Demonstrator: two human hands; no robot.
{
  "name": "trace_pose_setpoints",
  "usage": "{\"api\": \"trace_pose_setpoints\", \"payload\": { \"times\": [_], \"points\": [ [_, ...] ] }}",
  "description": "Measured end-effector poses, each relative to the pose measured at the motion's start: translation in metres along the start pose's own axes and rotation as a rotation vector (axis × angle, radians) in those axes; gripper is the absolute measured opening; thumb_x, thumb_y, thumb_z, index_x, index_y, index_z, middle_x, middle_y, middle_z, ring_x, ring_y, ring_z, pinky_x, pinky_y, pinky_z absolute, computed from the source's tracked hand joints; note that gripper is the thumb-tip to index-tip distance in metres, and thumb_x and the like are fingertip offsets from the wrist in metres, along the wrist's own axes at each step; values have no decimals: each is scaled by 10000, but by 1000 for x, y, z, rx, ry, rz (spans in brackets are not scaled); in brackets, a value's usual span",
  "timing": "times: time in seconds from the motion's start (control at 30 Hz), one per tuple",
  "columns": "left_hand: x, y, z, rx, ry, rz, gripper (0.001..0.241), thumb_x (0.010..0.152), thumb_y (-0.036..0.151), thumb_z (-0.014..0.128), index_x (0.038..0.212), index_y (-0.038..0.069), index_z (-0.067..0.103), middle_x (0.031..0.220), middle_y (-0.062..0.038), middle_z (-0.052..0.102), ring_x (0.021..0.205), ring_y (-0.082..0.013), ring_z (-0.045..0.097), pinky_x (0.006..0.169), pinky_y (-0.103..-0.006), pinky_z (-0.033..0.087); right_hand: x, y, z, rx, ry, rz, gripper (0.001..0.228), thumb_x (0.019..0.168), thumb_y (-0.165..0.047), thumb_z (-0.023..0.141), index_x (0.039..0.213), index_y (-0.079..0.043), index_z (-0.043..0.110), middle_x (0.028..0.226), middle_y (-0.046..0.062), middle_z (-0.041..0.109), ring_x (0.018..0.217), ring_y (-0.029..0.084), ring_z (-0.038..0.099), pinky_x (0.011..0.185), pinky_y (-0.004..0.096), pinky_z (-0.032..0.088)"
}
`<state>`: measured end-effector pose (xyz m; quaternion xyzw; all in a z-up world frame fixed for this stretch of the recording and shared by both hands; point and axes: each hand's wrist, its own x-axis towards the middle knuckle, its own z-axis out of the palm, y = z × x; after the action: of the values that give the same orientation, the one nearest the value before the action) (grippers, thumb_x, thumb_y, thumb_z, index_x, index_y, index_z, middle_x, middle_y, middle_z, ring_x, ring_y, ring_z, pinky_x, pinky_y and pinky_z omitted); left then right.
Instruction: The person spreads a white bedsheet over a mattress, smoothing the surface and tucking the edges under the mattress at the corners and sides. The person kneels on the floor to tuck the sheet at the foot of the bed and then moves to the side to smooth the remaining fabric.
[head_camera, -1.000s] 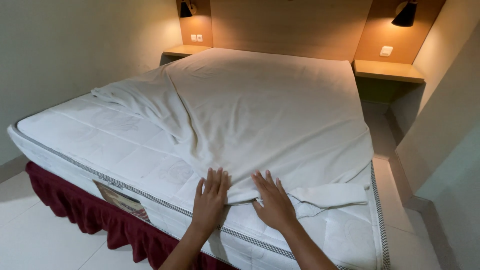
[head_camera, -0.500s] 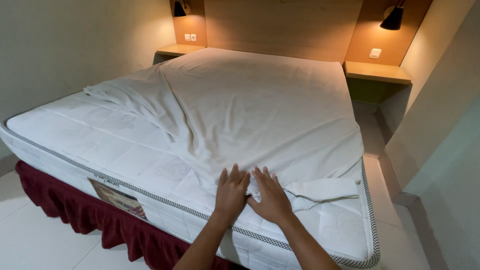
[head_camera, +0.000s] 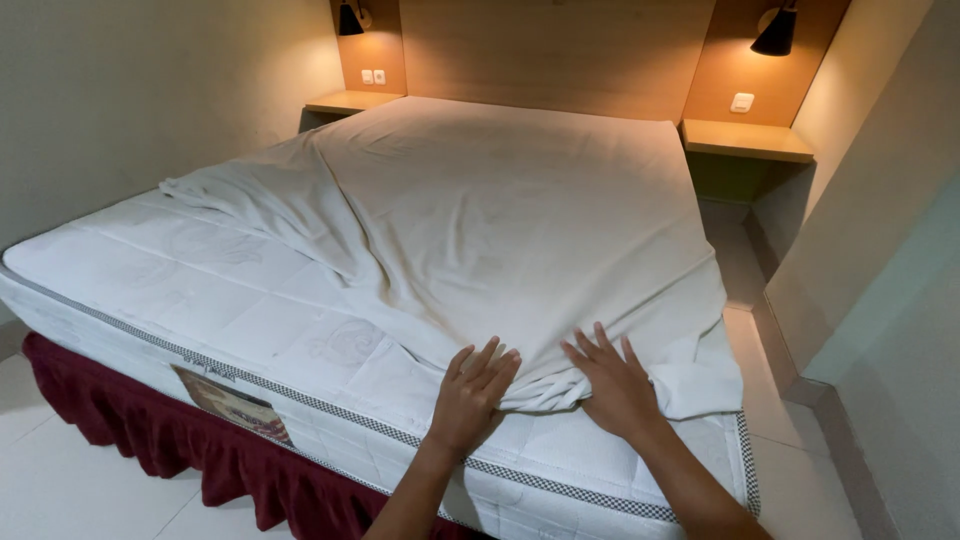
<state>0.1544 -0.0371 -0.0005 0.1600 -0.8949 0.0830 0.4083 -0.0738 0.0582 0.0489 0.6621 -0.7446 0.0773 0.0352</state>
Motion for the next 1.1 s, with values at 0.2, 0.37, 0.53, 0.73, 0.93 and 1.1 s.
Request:
{"api": "trace_pose_setpoints", "payload": {
  "times": [0.2, 0.37, 0.53, 0.73, 0.93, 1.1],
  "points": [
    [4, 5, -13, -116, 22, 15, 709, 629, -64, 700, 1328, 44, 649, 1438, -93, 641, 1418, -326, 507, 1114, -506, 396, -23, -8, 9, 157, 81, -111, 788, 758, -28, 751, 1490, -218, 528, 1653, -61, 312, 1574, 238, 134, 1275, 489, 133],
    [18, 32, -23, -98, -52, 59, 805, 657, 16, 749, 1440, 105, 582, 1527, -94, 569, 1468, -318, 462, 1132, -507, 376, -47, 7, 23, 139, 167, -118, 862, 707, 13, 733, 1518, -151, 493, 1679, 12, 331, 1543, 278, 155, 1237, 500, 149],
    [34, 70, -9, -207, -182, 47, 962, 644, 268, 805, 1531, 110, 468, 1631, -153, 407, 1513, -387, 348, 1176, -566, 297, -48, 15, 40, 141, 211, -88, 825, 720, 52, 696, 1500, -151, 520, 1657, 24, 374, 1547, 292, 183, 1236, 510, 159],
    [62, 102, 4, -185, -460, 4, 1083, 663, 426, 745, 1562, 14, 307, 1629, -221, 280, 1499, -473, 236, 1165, -688, 146, -78, -8, -50, -67, -185, 157, 885, 808, -206, 759, 1596, -180, 357, 1722, 6, 58, 1604, 302, -72, 1267, 616, -22],
    [72, 111, 41, -19, -452, 32, 1127, 679, 414, 779, 1582, 19, 233, 1655, -252, 249, 1502, -481, 259, 1160, -683, 182, -93, 61, -55, -125, -215, 71, 1106, 815, -521, 772, 1655, -264, 101, 1753, 71, -143, 1561, 379, -139, 1263, 537, -6],
    [82, 115, 71, -65, -363, -168, 1033, 719, 362, 860, 1523, -11, 330, 1585, -264, 362, 1475, -455, 340, 1174, -624, 238, -79, 116, -14, 43, -44, 134, 1041, 814, -549, 749, 1653, -321, 177, 1719, 50, -33, 1572, 369, -61, 1262, 519, 65]
  ]
}}
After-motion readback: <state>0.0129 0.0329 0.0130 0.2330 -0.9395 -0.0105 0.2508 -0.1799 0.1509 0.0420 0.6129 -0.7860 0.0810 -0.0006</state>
